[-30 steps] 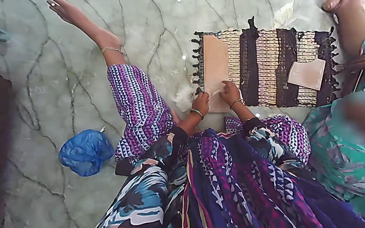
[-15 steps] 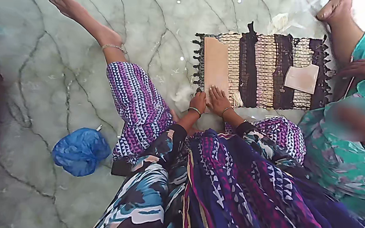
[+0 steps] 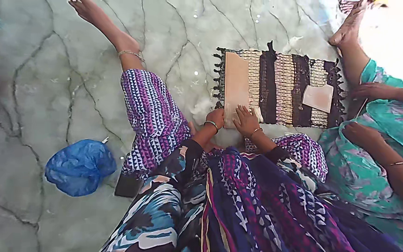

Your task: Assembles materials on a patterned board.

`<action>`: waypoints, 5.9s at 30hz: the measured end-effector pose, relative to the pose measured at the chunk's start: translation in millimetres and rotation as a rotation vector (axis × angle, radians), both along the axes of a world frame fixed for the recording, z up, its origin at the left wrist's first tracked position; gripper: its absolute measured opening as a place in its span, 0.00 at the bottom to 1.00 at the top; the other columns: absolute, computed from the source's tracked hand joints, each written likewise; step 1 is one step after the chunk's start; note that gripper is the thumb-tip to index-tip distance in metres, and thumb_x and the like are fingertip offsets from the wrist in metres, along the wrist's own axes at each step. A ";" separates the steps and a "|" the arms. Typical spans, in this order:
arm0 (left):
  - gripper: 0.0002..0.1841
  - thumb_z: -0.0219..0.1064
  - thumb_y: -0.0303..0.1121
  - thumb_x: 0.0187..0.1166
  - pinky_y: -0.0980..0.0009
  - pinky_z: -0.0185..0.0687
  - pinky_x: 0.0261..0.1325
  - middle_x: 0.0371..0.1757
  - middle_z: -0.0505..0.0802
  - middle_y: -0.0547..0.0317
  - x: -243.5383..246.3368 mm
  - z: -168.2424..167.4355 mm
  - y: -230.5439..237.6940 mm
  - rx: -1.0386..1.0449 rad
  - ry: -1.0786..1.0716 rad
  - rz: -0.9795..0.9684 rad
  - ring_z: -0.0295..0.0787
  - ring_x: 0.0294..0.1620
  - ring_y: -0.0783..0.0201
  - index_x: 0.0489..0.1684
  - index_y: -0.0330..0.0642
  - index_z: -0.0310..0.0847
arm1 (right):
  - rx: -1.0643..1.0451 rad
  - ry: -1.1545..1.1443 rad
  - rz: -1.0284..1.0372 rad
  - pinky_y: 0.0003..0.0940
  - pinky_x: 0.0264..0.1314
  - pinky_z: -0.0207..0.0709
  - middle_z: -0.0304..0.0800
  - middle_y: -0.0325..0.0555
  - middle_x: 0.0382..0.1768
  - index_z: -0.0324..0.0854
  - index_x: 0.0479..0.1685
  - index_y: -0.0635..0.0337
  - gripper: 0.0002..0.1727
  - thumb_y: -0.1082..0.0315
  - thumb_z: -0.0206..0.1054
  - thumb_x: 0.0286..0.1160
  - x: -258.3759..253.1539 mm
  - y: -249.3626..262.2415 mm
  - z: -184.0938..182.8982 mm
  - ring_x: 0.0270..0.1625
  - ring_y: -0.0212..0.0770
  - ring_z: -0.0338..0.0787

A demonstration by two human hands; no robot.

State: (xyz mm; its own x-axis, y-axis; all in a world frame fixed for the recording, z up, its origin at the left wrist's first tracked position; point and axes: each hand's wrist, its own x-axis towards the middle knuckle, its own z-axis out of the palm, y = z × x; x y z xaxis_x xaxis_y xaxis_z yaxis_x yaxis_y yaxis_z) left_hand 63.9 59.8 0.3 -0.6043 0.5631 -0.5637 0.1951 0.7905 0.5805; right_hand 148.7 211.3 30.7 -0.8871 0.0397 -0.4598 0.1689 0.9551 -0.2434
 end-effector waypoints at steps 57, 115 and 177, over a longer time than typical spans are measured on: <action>0.21 0.53 0.20 0.86 0.34 0.75 0.74 0.66 0.87 0.26 -36.2 23.1 -28.3 0.127 0.004 0.178 0.84 0.72 0.30 0.78 0.28 0.70 | -0.015 -0.036 -0.629 0.75 0.71 0.69 0.92 0.66 0.58 0.91 0.55 0.63 0.17 0.60 0.66 0.85 8.2 90.3 5.7 0.67 0.69 0.87; 0.27 0.67 0.40 0.86 0.42 0.72 0.80 0.69 0.88 0.34 -47.2 34.7 -40.2 0.405 0.050 0.369 0.83 0.75 0.39 0.77 0.30 0.77 | -0.883 -0.079 -0.642 0.20 0.29 0.71 0.82 0.32 0.24 0.83 0.37 0.63 0.06 0.74 0.64 0.84 -49.0 32.3 15.1 0.24 0.23 0.76; 0.23 0.67 0.42 0.86 0.33 0.78 0.66 0.62 0.89 0.30 -11.9 32.4 22.0 0.023 -0.111 0.353 0.86 0.68 0.33 0.67 0.30 0.78 | -0.289 0.126 -0.513 0.66 0.60 0.77 0.92 0.66 0.43 0.88 0.46 0.72 0.11 0.69 0.69 0.79 -48.3 32.6 -33.2 0.51 0.64 0.91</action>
State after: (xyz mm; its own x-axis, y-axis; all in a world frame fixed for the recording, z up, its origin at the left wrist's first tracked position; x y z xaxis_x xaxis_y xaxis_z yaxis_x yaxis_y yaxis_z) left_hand 51.9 81.8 32.6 -0.6998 0.3436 -0.6262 -0.1525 0.7846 0.6010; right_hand 100.4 243.9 -2.5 -0.8361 0.3660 -0.4086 0.5437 0.6515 -0.5290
